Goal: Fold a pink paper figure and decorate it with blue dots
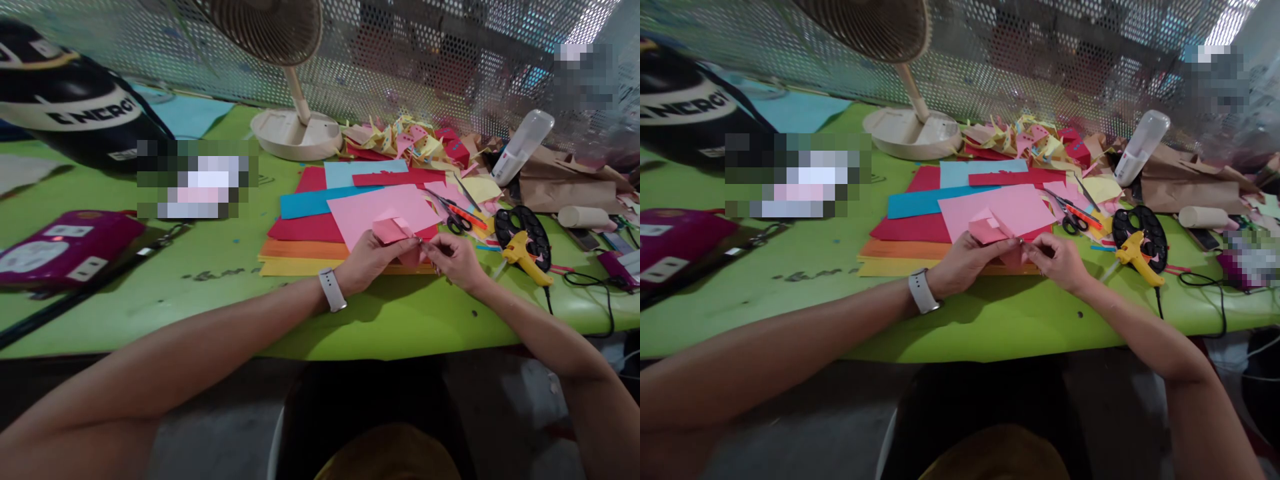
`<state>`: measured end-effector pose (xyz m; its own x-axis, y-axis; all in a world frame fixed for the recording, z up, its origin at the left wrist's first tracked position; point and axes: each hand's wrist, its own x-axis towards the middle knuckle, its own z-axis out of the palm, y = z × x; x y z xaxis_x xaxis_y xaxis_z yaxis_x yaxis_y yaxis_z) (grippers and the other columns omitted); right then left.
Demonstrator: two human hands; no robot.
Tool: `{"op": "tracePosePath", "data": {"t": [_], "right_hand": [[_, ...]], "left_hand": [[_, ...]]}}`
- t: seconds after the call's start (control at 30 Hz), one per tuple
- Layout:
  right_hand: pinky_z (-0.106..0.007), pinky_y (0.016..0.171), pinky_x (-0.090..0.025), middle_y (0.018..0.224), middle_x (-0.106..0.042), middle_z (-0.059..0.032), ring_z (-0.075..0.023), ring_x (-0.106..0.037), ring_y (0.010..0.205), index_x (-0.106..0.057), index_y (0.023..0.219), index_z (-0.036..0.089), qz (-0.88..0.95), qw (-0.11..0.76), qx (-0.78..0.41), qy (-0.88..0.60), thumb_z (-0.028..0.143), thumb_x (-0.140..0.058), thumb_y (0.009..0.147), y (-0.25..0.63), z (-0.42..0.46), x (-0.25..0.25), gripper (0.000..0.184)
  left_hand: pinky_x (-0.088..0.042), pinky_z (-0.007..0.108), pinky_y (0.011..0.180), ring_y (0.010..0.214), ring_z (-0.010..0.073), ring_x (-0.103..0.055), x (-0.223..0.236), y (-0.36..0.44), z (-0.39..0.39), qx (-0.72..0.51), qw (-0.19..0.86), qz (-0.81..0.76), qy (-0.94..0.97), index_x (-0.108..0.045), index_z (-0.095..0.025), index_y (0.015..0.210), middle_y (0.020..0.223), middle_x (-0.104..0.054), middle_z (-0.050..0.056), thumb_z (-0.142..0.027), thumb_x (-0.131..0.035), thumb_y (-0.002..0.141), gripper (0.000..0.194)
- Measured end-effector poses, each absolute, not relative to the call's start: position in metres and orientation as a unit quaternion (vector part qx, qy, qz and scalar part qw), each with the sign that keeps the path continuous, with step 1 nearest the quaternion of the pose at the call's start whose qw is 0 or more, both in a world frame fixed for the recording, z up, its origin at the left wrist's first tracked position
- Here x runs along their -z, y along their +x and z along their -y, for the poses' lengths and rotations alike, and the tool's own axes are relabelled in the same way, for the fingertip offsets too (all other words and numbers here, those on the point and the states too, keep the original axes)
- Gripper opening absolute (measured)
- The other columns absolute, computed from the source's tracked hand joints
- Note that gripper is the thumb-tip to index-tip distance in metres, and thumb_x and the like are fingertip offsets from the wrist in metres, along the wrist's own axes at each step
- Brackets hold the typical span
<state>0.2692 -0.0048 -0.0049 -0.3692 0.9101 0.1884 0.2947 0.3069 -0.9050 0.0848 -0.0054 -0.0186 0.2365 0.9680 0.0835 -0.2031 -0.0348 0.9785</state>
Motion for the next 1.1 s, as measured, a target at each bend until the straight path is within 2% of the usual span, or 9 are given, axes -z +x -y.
{"op": "tracePosePath", "data": {"t": [0.13, 0.33, 0.57, 0.67, 0.83, 1.0, 1.1], "right_hand": [[-0.019, 0.039, -0.037, 0.058, -0.055, 0.005, -0.0053, -0.045, 0.043, -0.062, 0.075, 0.019, 0.71, 0.359, -0.464, -0.39, 0.056, -0.064, 0.086, 0.273, 0.004, 0.003, 0.039], [-0.018, 0.038, -0.041, 0.061, -0.062, 0.0047, -0.0053, -0.048, 0.041, -0.066, 0.093, 0.019, 0.685, 0.313, -0.536, -0.381, 0.054, -0.065, 0.084, 0.276, 0.004, -0.001, 0.037], [-0.022, 0.049, -0.051, 0.057, -0.06, 0.0055, -0.0076, -0.055, 0.048, -0.058, 0.079, 0.02, 0.69, 0.331, -0.533, -0.361, 0.051, -0.067, 0.084, 0.273, -0.001, -0.002, 0.032], [-0.024, 0.055, -0.055, 0.063, -0.062, 0.0037, -0.009, -0.059, 0.054, -0.06, 0.083, 0.02, 0.691, 0.345, -0.531, -0.349, 0.052, -0.067, 0.083, 0.274, -0.002, -0.001, 0.033], [-0.02, 0.048, -0.051, 0.071, -0.061, 0.0035, -0.0075, -0.056, 0.054, -0.055, 0.087, 0.021, 0.643, 0.448, -0.496, -0.374, 0.056, -0.074, 0.076, 0.275, -0.002, 0.001, 0.041], [-0.02, 0.045, -0.049, 0.066, -0.061, 0.0023, -0.0075, -0.056, 0.051, -0.059, 0.082, 0.018, 0.677, 0.362, -0.504, -0.395, 0.059, -0.071, 0.079, 0.272, 0.001, 0.006, 0.043], [-0.02, 0.046, -0.05, 0.067, -0.066, 0.0007, -0.0073, -0.058, 0.051, -0.061, 0.08, 0.018, 0.68, 0.358, -0.505, -0.392, 0.06, -0.069, 0.08, 0.271, 0.002, 0.007, 0.043]], "left_hand": [[-0.05, 0.029, 0.075, 0.072, 0.014, -0.062, 0.015, 0.082, 0.005, -0.497, 0.587, -0.372, 0.519, -0.069, -0.019, 0.071, 0.076, -0.072, 0.001, -0.038, -0.079, 0.071, 0.022], [-0.047, 0.029, 0.072, 0.071, 0.0155, -0.061, 0.013, 0.08, 0.001, -0.485, 0.614, -0.397, 0.48, -0.071, -0.017, 0.072, 0.074, -0.072, 0.002, -0.045, -0.081, 0.068, 0.029], [-0.048, 0.029, 0.077, 0.074, 0.0142, -0.062, 0.014, 0.08, -0.003, -0.507, 0.589, -0.363, 0.514, -0.07, -0.02, 0.071, 0.074, -0.071, -0.001, -0.038, -0.079, 0.072, 0.02], [-0.048, 0.029, 0.078, 0.075, 0.0138, -0.063, 0.016, 0.08, -0.005, -0.518, 0.587, -0.36, 0.508, -0.071, -0.02, 0.074, 0.076, -0.072, -0.001, -0.037, -0.079, 0.073, 0.019], [-0.05, 0.029, 0.082, 0.079, 0.0137, -0.064, 0.019, 0.081, -0.006, -0.547, 0.58, -0.355, 0.488, -0.072, -0.02, 0.079, 0.081, -0.074, 0.0, -0.036, -0.079, 0.072, 0.019], [-0.054, 0.033, 0.08, 0.075, 0.0165, -0.067, 0.015, 0.083, 0.0, -0.522, 0.566, -0.361, 0.526, -0.072, -0.019, 0.075, 0.077, -0.074, 0.002, -0.038, -0.079, 0.074, 0.02], [-0.055, 0.032, 0.08, 0.076, 0.016, -0.067, 0.013, 0.083, 0.003, -0.518, 0.562, -0.358, 0.536, -0.072, -0.019, 0.074, 0.078, -0.075, 0.001, -0.035, -0.08, 0.073, 0.018]]}}
